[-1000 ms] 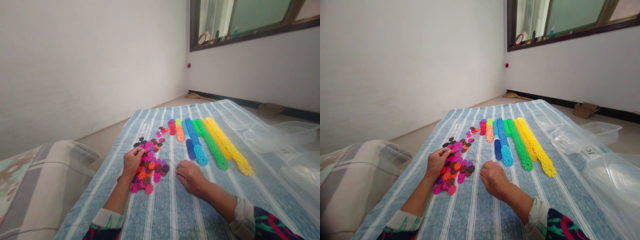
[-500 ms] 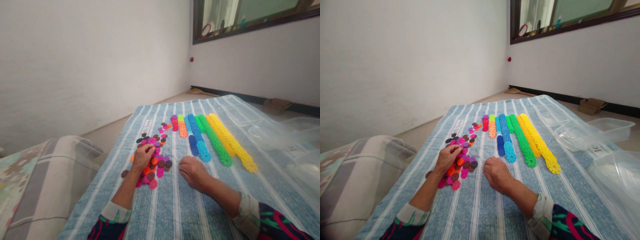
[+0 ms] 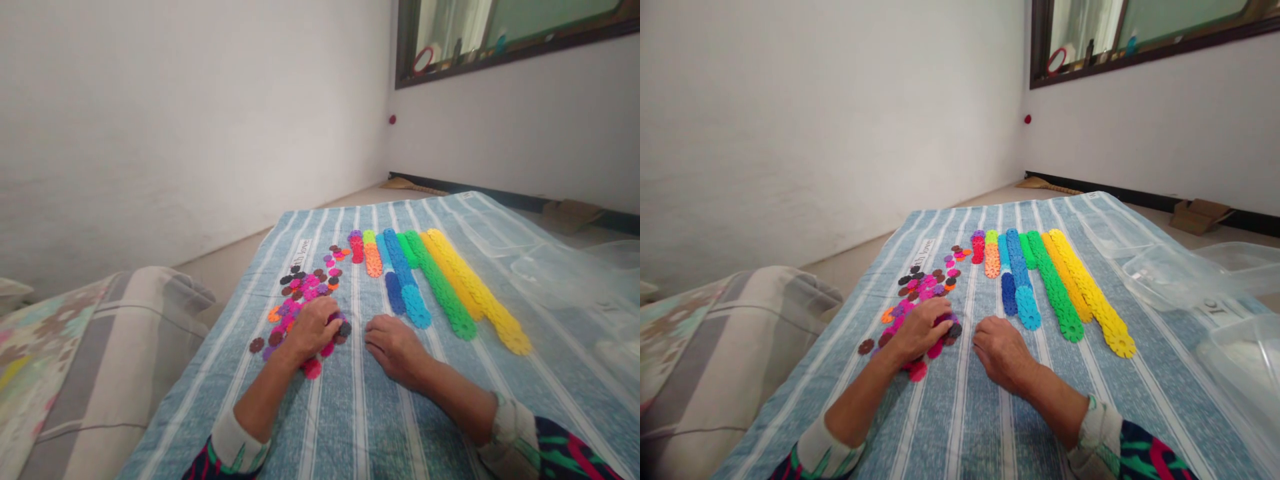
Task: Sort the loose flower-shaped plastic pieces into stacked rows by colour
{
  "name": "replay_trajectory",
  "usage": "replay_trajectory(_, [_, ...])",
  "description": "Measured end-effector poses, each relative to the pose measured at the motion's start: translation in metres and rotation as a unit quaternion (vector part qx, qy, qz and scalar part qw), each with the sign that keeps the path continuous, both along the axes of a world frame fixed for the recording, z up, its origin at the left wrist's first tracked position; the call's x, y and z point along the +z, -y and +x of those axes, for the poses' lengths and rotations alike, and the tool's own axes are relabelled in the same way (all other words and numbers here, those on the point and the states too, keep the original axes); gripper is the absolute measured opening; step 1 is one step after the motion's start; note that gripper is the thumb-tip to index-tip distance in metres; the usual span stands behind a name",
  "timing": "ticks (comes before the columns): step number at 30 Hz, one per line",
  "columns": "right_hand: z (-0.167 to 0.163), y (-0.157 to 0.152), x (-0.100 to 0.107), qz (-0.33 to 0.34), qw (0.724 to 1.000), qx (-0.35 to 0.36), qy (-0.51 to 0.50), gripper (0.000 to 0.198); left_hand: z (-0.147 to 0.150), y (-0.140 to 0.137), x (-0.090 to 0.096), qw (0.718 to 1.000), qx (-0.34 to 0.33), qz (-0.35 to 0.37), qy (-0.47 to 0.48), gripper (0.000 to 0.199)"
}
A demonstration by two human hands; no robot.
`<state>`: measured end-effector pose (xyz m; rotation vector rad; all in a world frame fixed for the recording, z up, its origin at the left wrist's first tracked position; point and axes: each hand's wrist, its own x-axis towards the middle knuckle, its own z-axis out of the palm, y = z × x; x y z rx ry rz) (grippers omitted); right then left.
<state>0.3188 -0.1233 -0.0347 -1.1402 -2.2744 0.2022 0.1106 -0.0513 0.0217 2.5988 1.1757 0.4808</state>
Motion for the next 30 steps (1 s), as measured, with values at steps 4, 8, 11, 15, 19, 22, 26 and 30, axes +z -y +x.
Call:
replay_trajectory(4, [0.0,0.0,-0.001,0.001,1.0,0.0,-0.004,0.018,0.001,0.018,-0.003,0.999,-0.012,0.018,-0.045,0.013])
replay_trajectory(8, [-0.001,0.001,0.001,-0.001,1.0,0.0,-0.017,0.018,-0.004,0.038,-0.006,0.998,-0.023,0.029,-0.055,0.019])
replay_trajectory(11, [-0.001,0.002,0.001,-0.001,1.0,0.001,-0.022,0.018,-0.009,0.049,-0.006,0.997,-0.031,0.032,-0.06,0.023])
replay_trajectory(15, [-0.001,0.002,-0.001,-0.003,1.0,-0.001,-0.025,0.018,-0.017,0.057,-0.007,0.997,-0.03,0.031,-0.068,0.029])
replay_trajectory(19, [-0.001,0.002,-0.001,-0.006,1.0,0.002,-0.028,0.017,-0.022,0.056,-0.012,0.995,-0.001,0.056,-0.088,0.022])
replay_trajectory(22, [-0.001,0.002,0.001,-0.005,1.0,-0.001,-0.023,0.018,-0.023,0.052,-0.015,0.992,0.02,0.08,-0.097,0.018])
replay_trajectory(26, [-0.001,0.003,0.003,-0.005,1.0,-0.005,-0.015,0.018,-0.026,0.046,-0.011,0.99,0.042,0.092,-0.1,0.019])
replay_trajectory(30, [-0.001,0.001,0.003,-0.005,1.0,-0.008,-0.012,0.016,-0.031,0.039,-0.004,0.989,0.063,0.08,-0.103,0.022])
